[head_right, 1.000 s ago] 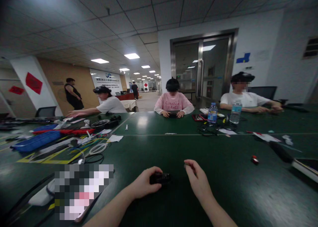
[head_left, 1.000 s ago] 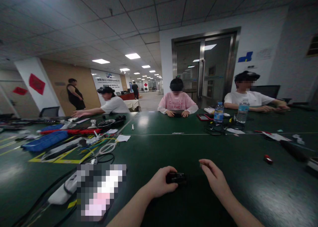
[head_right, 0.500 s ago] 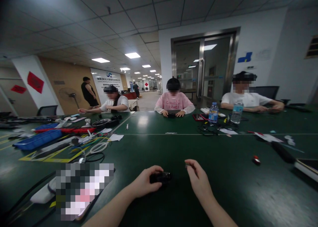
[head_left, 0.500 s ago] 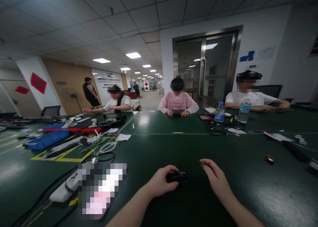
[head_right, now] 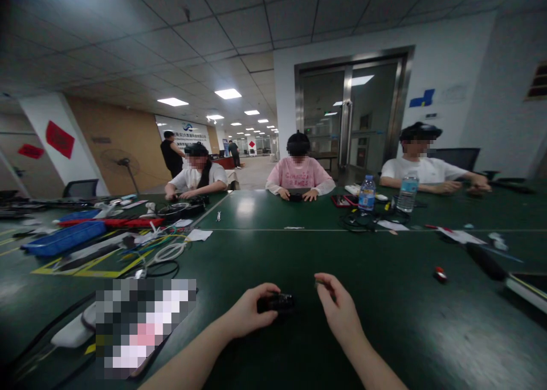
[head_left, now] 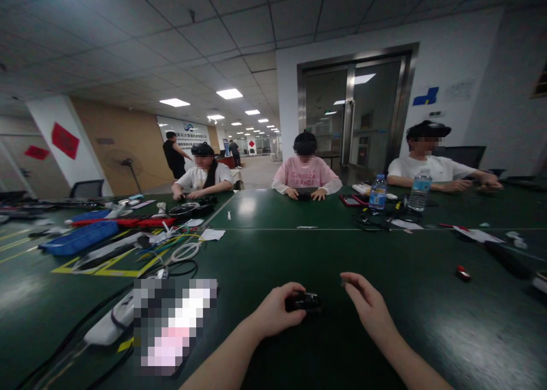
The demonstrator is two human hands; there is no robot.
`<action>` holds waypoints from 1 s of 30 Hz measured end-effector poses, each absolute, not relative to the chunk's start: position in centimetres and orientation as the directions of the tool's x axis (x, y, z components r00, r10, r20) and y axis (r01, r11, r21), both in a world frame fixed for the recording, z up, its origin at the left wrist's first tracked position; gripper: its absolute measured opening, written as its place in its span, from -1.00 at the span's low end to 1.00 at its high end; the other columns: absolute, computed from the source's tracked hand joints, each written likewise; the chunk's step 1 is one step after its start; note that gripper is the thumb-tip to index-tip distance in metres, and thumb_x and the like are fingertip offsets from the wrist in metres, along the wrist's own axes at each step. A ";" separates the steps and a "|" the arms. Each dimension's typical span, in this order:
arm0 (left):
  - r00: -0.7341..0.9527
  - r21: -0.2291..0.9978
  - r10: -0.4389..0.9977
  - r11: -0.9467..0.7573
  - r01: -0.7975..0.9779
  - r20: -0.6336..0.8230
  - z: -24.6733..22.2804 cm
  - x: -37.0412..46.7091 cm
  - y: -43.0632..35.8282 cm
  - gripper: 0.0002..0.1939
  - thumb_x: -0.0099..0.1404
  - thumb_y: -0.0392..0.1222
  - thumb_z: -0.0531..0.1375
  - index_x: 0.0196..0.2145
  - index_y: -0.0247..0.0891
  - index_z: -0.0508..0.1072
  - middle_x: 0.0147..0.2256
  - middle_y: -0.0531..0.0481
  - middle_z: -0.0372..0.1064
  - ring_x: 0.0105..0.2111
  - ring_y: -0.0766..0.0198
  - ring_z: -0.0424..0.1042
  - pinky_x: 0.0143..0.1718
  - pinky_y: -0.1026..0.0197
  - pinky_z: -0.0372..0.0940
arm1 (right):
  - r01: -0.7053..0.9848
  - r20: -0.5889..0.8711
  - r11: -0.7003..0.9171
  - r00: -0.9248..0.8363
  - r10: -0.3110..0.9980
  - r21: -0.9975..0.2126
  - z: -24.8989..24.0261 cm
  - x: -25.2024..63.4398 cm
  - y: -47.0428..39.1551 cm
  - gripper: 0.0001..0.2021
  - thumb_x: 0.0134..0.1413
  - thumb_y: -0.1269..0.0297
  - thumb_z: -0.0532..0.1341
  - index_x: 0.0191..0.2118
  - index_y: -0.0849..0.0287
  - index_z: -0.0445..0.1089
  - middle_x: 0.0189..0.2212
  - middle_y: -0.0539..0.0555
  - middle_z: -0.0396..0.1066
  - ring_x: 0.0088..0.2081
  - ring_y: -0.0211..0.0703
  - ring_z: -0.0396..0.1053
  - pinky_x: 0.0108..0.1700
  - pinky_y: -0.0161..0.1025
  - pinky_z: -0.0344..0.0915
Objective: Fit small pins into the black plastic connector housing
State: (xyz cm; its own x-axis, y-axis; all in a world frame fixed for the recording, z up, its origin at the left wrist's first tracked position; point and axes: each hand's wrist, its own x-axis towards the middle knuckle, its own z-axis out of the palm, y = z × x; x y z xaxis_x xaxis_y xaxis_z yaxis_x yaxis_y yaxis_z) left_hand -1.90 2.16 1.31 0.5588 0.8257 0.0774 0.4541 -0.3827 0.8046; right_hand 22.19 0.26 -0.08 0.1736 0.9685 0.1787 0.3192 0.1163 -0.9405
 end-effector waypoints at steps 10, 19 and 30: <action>0.555 0.820 0.829 -0.365 0.442 0.070 1.0 -1.9 2.3 -0.56 0.09 -0.23 0.20 -0.03 -0.18 0.30 -0.17 -0.03 0.36 -0.20 0.21 0.36 -0.17 0.18 0.26 | 0.306 0.200 0.158 0.109 0.974 -0.939 0.0 21.7 0.1 -0.67 0.01 0.15 0.10 -0.09 0.11 0.33 -0.15 0.09 0.39 -0.05 0.00 0.33 0.00 -0.08 0.27; 0.547 0.824 0.835 -0.354 0.442 0.065 1.1 -1.8 2.2 -0.55 0.10 -0.22 0.22 -0.02 -0.19 0.30 -0.14 -0.04 0.36 -0.18 0.20 0.36 -0.16 0.16 0.26 | 0.378 0.217 0.186 0.042 0.975 -0.907 0.3 21.4 -0.1 -0.67 0.03 0.16 0.11 -0.08 0.12 0.34 -0.15 0.07 0.42 -0.05 -0.03 0.34 0.02 -0.09 0.26; 0.555 0.839 0.827 -0.363 0.406 0.089 1.0 -1.6 2.2 -0.57 0.09 -0.25 0.21 -0.04 -0.22 0.30 -0.18 -0.03 0.39 -0.20 0.24 0.39 -0.13 0.18 0.28 | 0.448 0.235 0.304 -0.204 0.950 -0.841 1.1 19.3 -1.2 -0.78 -0.01 0.25 0.20 -0.19 0.05 0.45 -0.11 0.06 0.40 0.01 0.00 0.29 0.10 -0.06 0.17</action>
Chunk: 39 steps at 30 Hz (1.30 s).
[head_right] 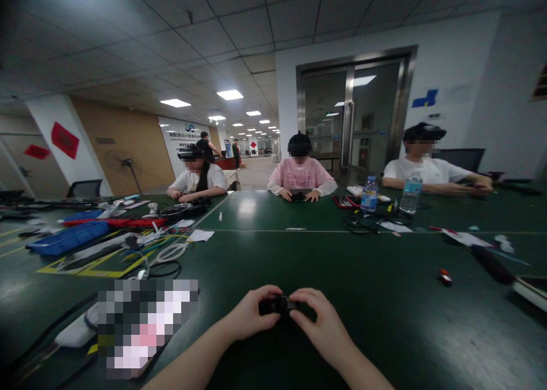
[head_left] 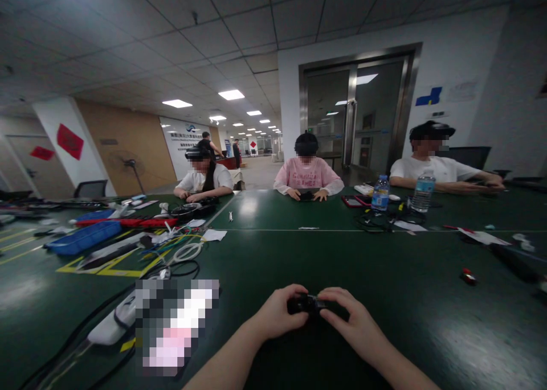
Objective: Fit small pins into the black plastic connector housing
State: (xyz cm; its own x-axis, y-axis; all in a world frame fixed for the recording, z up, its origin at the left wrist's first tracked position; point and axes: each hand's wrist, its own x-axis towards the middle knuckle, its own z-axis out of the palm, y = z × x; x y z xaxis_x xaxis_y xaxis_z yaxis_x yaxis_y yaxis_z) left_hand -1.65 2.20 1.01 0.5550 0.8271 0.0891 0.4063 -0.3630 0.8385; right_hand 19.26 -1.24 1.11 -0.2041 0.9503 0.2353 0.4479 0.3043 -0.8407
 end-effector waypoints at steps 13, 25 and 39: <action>0.554 0.827 0.825 -0.387 0.407 0.113 0.9 -1.7 2.2 -0.55 0.06 -0.23 0.23 -0.05 -0.24 0.32 -0.18 -0.05 0.39 -0.21 0.22 0.39 -0.14 0.18 0.29 | 0.520 0.185 0.293 -0.250 0.950 -0.803 0.6 18.8 -1.2 -0.79 -0.01 0.27 0.21 -0.19 -0.04 0.45 -0.06 0.02 0.35 0.03 -0.02 0.24 0.10 -0.04 0.15; 0.545 0.823 0.830 -0.390 0.413 0.119 1.1 -1.7 2.1 -0.59 0.07 -0.24 0.22 -0.08 -0.23 0.34 -0.21 -0.02 0.38 -0.21 0.23 0.38 -0.14 0.19 0.28 | 0.528 0.190 0.298 -0.250 0.950 -0.795 0.7 19.0 -1.3 -0.68 -0.07 0.27 0.23 -0.10 -0.04 0.40 -0.03 0.02 0.35 0.04 -0.02 0.24 0.10 -0.07 0.15; 0.555 0.853 0.826 -0.358 0.379 0.101 0.4 -1.9 2.4 -0.54 0.08 -0.21 0.23 -0.03 -0.19 0.30 -0.15 -0.05 0.36 -0.17 0.18 0.36 -0.12 0.15 0.27 | 0.507 0.142 0.233 -0.213 0.967 -0.830 0.6 19.1 -1.3 -0.66 -0.06 0.29 0.22 -0.08 -0.01 0.37 -0.08 0.00 0.41 0.02 -0.02 0.29 0.08 -0.09 0.19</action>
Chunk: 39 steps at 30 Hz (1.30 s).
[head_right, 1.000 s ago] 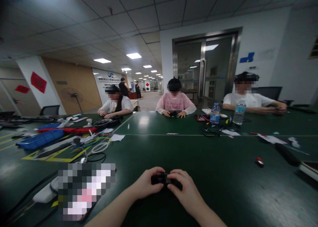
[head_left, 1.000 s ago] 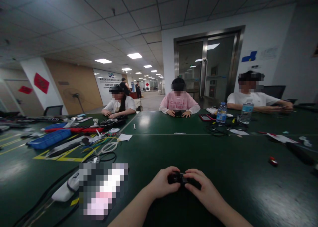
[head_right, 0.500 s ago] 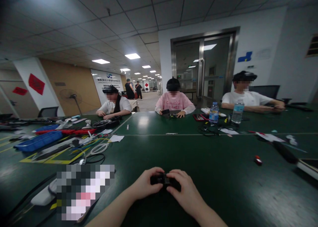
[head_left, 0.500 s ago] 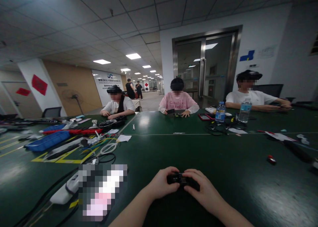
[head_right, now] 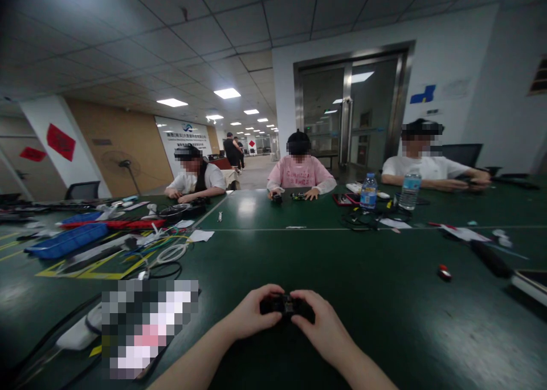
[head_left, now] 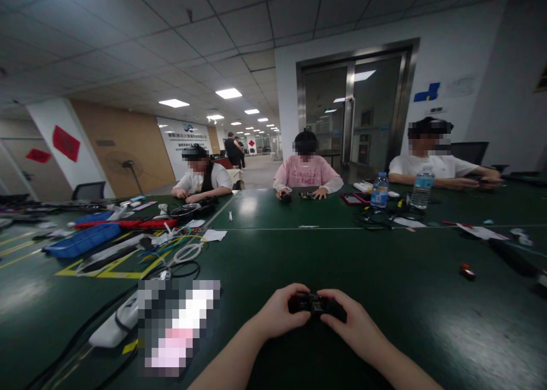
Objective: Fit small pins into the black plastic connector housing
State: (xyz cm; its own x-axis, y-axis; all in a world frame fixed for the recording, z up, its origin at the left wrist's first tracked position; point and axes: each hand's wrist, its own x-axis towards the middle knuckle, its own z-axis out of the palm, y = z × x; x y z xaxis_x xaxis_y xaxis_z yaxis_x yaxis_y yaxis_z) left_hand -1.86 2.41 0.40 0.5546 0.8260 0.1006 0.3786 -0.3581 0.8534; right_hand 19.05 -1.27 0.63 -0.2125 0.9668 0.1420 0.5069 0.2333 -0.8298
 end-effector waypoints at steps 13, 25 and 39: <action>0.570 0.763 0.812 -0.445 0.469 0.123 1.3 -1.7 2.2 -0.58 0.06 -0.20 0.27 -0.09 -0.16 0.36 -0.16 -0.01 0.28 -0.20 0.22 0.31 -0.16 0.20 0.23 | 0.513 0.135 0.238 -0.230 0.964 -0.825 0.5 19.1 -1.1 -0.70 -0.06 0.30 0.22 -0.12 -0.01 0.40 -0.14 0.00 0.42 -0.05 -0.03 0.32 0.02 -0.11 0.23; 0.581 0.777 0.804 -0.443 0.448 0.124 1.3 -1.8 2.2 -0.52 0.07 -0.22 0.25 -0.02 -0.19 0.31 -0.12 -0.04 0.28 -0.14 0.19 0.31 -0.09 0.16 0.22 | 0.536 0.127 0.251 -0.257 0.958 -0.806 0.7 19.0 -1.0 -0.71 -0.02 0.29 0.20 -0.10 0.05 0.37 -0.13 0.03 0.40 -0.05 -0.04 0.31 0.02 -0.14 0.22; 0.575 0.843 0.810 -0.384 0.376 0.112 1.0 -1.9 2.2 -0.58 0.12 -0.23 0.21 -0.03 -0.17 0.29 -0.11 -0.04 0.32 -0.11 0.17 0.31 -0.05 0.13 0.20 | 0.507 0.153 0.272 -0.264 0.952 -0.818 0.8 19.1 -1.1 -0.71 0.01 0.24 0.19 -0.08 0.05 0.36 -0.10 0.04 0.39 -0.02 -0.03 0.30 0.04 -0.12 0.21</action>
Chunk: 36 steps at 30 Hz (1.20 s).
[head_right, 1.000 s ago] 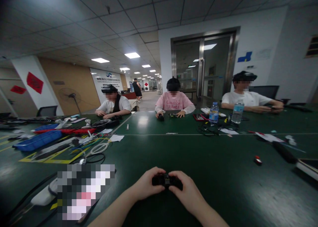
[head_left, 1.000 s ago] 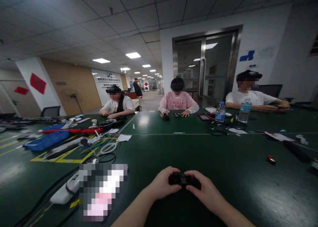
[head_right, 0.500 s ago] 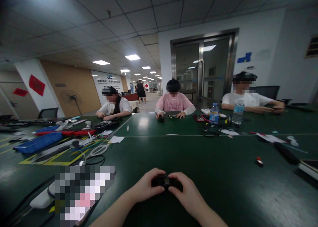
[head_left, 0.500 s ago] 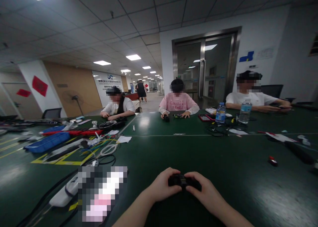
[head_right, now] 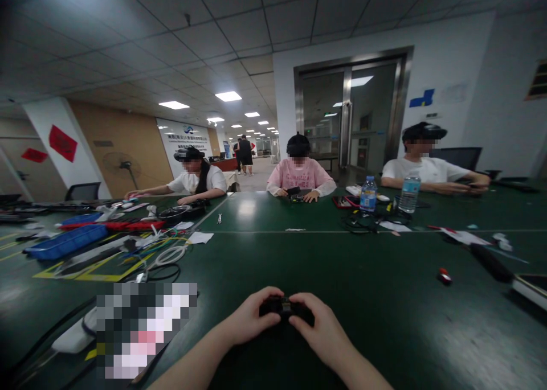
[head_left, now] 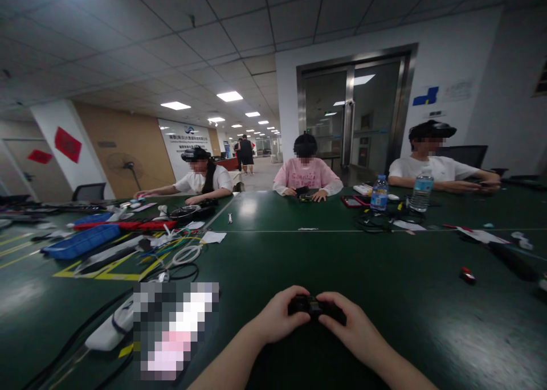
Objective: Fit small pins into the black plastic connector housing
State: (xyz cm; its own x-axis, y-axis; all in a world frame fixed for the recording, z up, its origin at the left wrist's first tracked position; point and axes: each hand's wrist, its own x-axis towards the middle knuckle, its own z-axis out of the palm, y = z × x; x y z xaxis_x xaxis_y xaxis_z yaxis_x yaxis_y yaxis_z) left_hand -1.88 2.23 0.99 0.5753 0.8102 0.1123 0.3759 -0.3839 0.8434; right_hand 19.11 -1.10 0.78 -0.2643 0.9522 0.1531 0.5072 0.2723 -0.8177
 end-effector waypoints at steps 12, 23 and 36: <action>0.550 0.891 0.830 -0.312 0.328 0.088 0.6 -1.8 2.4 -0.46 0.07 -0.25 0.26 0.03 -0.19 0.24 -0.07 -0.07 0.32 -0.07 0.14 0.32 -0.02 0.08 0.21 | 0.500 0.137 0.251 -0.254 0.957 -0.829 0.7 19.1 -1.1 -0.68 0.06 0.15 0.14 -0.04 0.06 0.34 -0.06 0.07 0.39 0.01 -0.01 0.29 0.06 -0.08 0.20; 0.554 0.870 0.827 -0.341 0.355 0.098 1.1 -1.8 2.2 -0.54 0.08 -0.22 0.26 -0.04 -0.20 0.30 -0.12 -0.04 0.34 -0.13 0.17 0.33 -0.08 0.13 0.23 | 0.510 0.113 0.237 -0.261 0.959 -0.827 1.2 19.1 -1.4 -0.68 0.09 0.16 0.12 -0.03 0.04 0.32 -0.05 0.04 0.38 0.01 -0.05 0.29 0.05 -0.12 0.21; 0.575 0.866 0.814 -0.344 0.362 0.083 1.7 -1.6 1.8 -0.58 0.13 -0.20 0.21 -0.03 -0.20 0.30 -0.14 -0.03 0.35 -0.15 0.20 0.34 -0.11 0.15 0.24 | 0.510 0.100 0.223 -0.257 0.961 -0.831 1.3 19.2 -1.4 -0.68 0.09 0.17 0.12 -0.02 0.03 0.31 -0.04 0.04 0.36 0.02 -0.04 0.28 0.06 -0.10 0.20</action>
